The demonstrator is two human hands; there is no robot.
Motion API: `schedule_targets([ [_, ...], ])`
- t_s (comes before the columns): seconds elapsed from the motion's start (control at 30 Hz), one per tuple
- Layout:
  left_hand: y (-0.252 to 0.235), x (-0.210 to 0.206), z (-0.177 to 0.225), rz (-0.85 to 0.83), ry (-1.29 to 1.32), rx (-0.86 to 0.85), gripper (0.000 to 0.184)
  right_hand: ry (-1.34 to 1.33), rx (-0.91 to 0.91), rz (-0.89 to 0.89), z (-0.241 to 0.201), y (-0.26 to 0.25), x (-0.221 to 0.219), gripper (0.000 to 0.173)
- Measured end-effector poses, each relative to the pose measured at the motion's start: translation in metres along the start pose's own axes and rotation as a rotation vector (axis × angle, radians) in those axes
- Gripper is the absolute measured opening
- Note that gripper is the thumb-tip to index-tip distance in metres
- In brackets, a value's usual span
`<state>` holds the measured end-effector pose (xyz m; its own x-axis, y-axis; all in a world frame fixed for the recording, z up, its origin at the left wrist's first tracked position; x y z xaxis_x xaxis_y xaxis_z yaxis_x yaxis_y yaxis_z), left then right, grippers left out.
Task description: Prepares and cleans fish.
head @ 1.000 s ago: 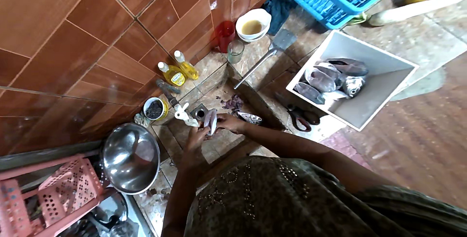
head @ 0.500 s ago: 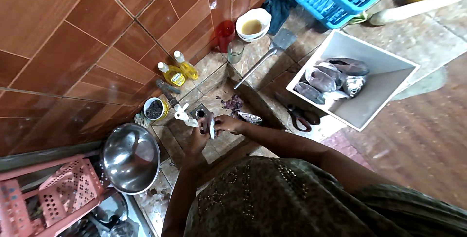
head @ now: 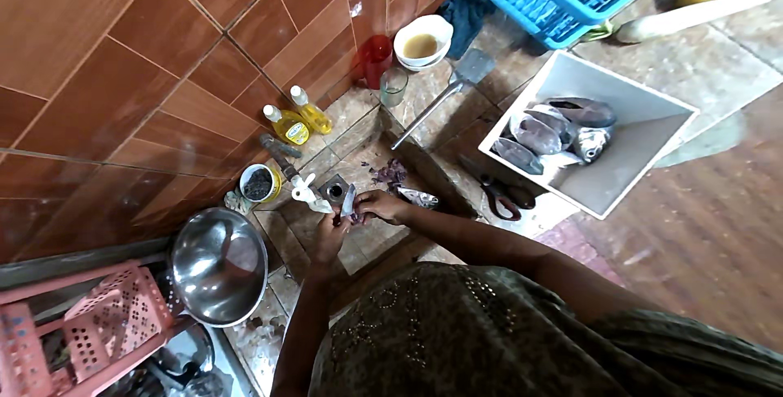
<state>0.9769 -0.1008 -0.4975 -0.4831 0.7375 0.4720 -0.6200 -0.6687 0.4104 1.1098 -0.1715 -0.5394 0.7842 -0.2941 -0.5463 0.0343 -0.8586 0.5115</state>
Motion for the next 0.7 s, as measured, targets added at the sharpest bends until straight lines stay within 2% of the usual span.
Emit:
schedule_targets([
  [0.2,-0.001,0.004,0.003,0.002,-0.119,-0.069,0.021,-0.039,-0.016,0.0,-0.001,0.002,-0.001,0.018],
  [0.37,0.0,0.003,-0.001,-0.01,-0.135,-0.026,0.024,0.11,0.054,-0.026,0.0,0.0,-0.008,0.033],
  [0.5,0.001,0.002,-0.005,-0.018,-0.067,0.035,0.029,0.195,0.094,-0.048,-0.003,-0.001,-0.015,0.025],
  [0.7,0.005,-0.001,-0.003,-0.004,0.039,0.028,0.041,0.308,0.106,-0.04,-0.011,0.004,-0.023,0.018],
])
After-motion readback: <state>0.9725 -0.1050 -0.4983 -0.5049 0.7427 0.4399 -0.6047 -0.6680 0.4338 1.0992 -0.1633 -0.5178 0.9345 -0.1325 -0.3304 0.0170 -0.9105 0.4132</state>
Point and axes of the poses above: each hand's wrist, its own y-axis away from the middle knuckle, its own x-axis out of the back of the hand, z = x × y, the point moved 7 cm from there along -y, towards the middle knuckle, and after that the axes turned 10 degrees about -y, right-handed, at the moved point
